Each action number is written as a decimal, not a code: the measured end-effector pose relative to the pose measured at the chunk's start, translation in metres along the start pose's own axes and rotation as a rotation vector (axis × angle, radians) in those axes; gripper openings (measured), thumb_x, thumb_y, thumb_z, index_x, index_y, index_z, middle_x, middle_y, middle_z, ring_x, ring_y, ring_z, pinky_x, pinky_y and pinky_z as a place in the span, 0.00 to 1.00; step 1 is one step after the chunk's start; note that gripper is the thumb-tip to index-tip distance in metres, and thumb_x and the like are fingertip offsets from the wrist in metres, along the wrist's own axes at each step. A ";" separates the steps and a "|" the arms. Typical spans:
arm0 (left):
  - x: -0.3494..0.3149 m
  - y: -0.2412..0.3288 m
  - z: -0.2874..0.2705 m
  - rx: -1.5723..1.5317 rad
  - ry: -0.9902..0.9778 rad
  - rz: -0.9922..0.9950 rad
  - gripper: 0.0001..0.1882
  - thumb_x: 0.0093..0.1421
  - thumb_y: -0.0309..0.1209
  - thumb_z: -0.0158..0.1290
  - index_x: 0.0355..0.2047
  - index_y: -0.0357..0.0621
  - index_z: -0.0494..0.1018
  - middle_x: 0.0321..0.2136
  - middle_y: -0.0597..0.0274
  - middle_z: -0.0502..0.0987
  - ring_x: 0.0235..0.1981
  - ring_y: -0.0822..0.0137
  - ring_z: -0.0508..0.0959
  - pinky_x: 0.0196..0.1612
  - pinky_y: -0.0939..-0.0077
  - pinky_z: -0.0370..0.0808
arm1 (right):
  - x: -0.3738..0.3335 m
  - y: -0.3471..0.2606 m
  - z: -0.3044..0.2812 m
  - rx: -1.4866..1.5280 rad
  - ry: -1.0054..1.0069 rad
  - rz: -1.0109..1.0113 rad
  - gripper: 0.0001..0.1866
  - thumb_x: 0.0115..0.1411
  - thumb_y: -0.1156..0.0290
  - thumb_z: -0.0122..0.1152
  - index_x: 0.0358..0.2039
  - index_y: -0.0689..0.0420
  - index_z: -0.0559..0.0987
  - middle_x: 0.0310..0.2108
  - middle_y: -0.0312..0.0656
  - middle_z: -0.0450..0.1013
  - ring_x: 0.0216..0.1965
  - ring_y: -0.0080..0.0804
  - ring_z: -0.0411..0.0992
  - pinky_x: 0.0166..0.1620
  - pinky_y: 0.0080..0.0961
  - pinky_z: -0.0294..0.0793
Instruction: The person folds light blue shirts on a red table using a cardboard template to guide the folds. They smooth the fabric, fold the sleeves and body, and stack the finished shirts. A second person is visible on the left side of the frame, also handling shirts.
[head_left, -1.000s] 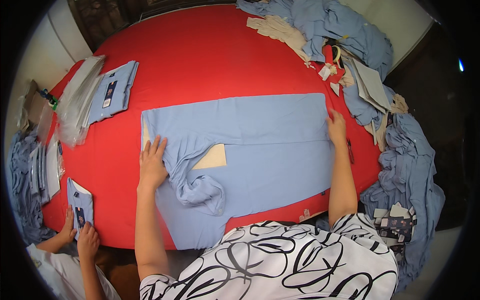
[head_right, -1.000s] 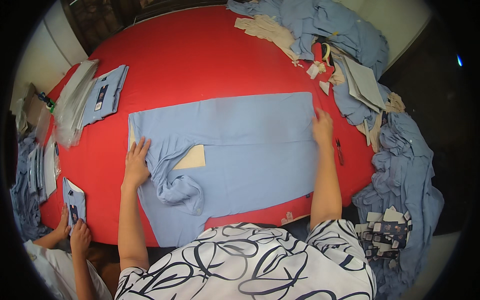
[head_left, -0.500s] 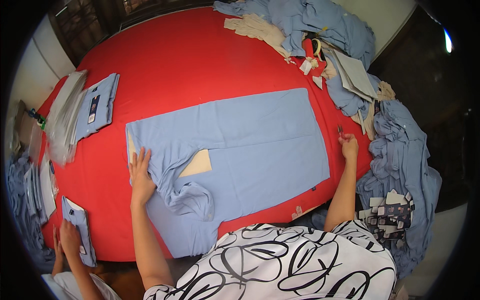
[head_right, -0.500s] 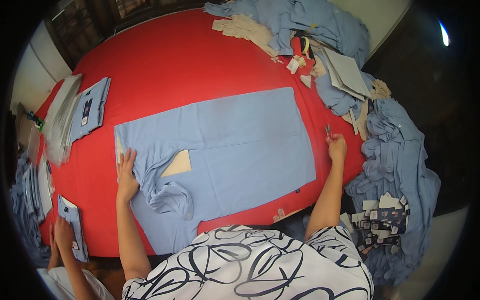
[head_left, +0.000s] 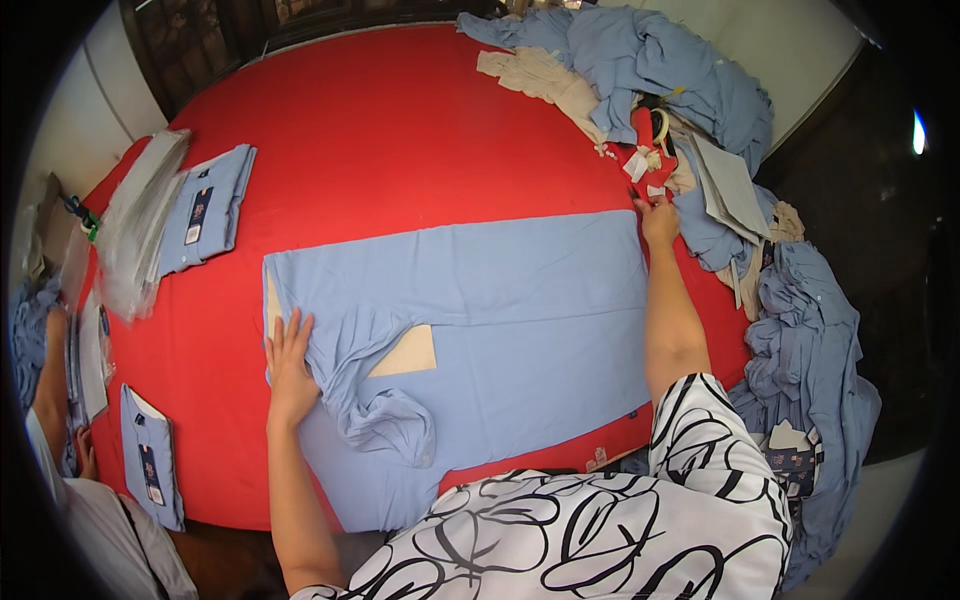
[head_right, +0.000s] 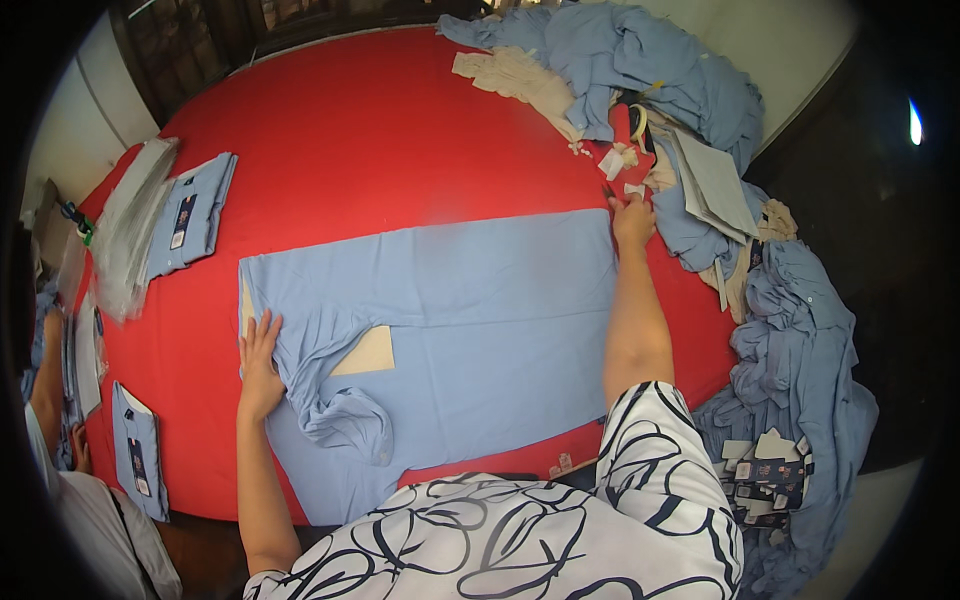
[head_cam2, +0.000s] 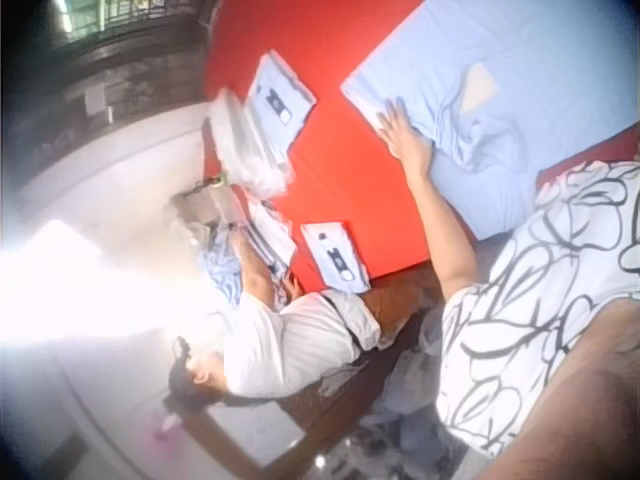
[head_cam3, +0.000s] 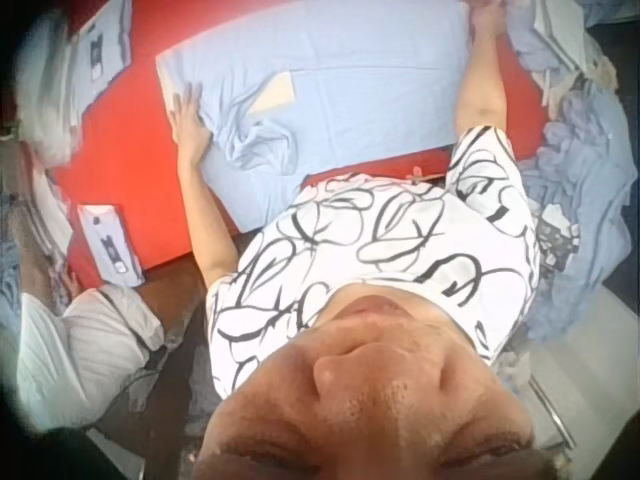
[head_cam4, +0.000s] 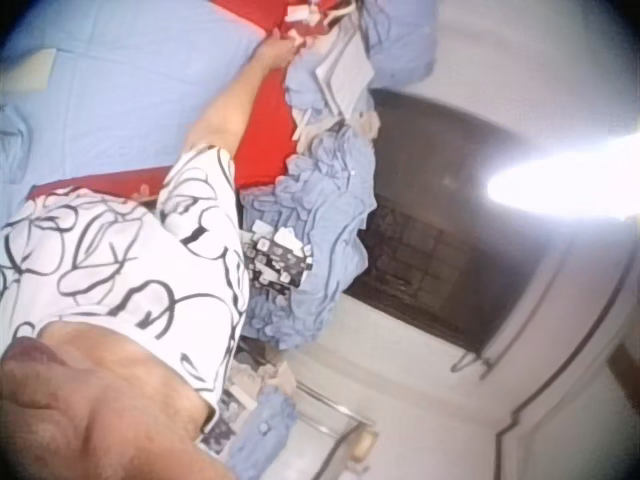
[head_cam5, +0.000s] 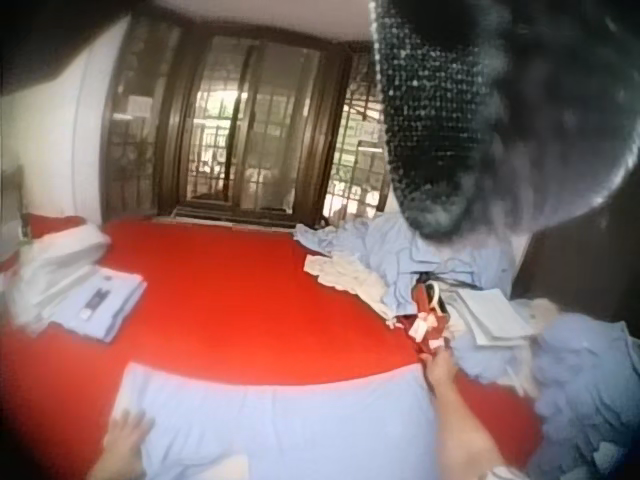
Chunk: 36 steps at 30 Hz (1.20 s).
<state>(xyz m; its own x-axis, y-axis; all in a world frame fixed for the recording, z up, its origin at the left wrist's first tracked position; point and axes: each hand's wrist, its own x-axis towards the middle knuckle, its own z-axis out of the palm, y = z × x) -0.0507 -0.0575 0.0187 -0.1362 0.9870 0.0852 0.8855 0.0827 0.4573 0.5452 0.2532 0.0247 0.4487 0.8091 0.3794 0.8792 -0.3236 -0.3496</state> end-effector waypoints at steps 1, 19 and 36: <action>-0.001 -0.002 0.000 0.012 0.005 -0.004 0.39 0.53 0.13 0.49 0.68 0.49 0.62 0.71 0.62 0.55 0.74 0.53 0.45 0.74 0.52 0.37 | 0.002 0.001 -0.003 0.013 -0.099 -0.011 0.21 0.57 0.53 0.67 0.44 0.54 0.80 0.44 0.50 0.78 0.49 0.51 0.74 0.49 0.48 0.72; 0.002 -0.006 0.002 0.014 0.012 0.006 0.42 0.52 0.10 0.46 0.68 0.50 0.61 0.71 0.61 0.55 0.74 0.52 0.46 0.74 0.51 0.37 | -0.003 0.000 0.000 0.135 -0.265 0.016 0.18 0.53 0.56 0.70 0.29 0.61 0.81 0.30 0.51 0.79 0.35 0.44 0.78 0.41 0.37 0.74; -0.002 -0.001 0.003 -0.001 0.047 -0.026 0.39 0.55 0.12 0.48 0.68 0.49 0.62 0.71 0.60 0.56 0.74 0.52 0.47 0.74 0.50 0.38 | -0.109 0.011 -0.092 -0.120 -0.468 -0.088 0.22 0.54 0.53 0.70 0.28 0.62 0.78 0.29 0.54 0.77 0.33 0.54 0.76 0.39 0.45 0.74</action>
<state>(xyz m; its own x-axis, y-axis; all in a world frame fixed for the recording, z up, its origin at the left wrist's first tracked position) -0.0498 -0.0592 0.0152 -0.1800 0.9770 0.1144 0.8810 0.1083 0.4606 0.5209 0.1166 0.0583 0.2762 0.9606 -0.0322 0.9350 -0.2763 -0.2224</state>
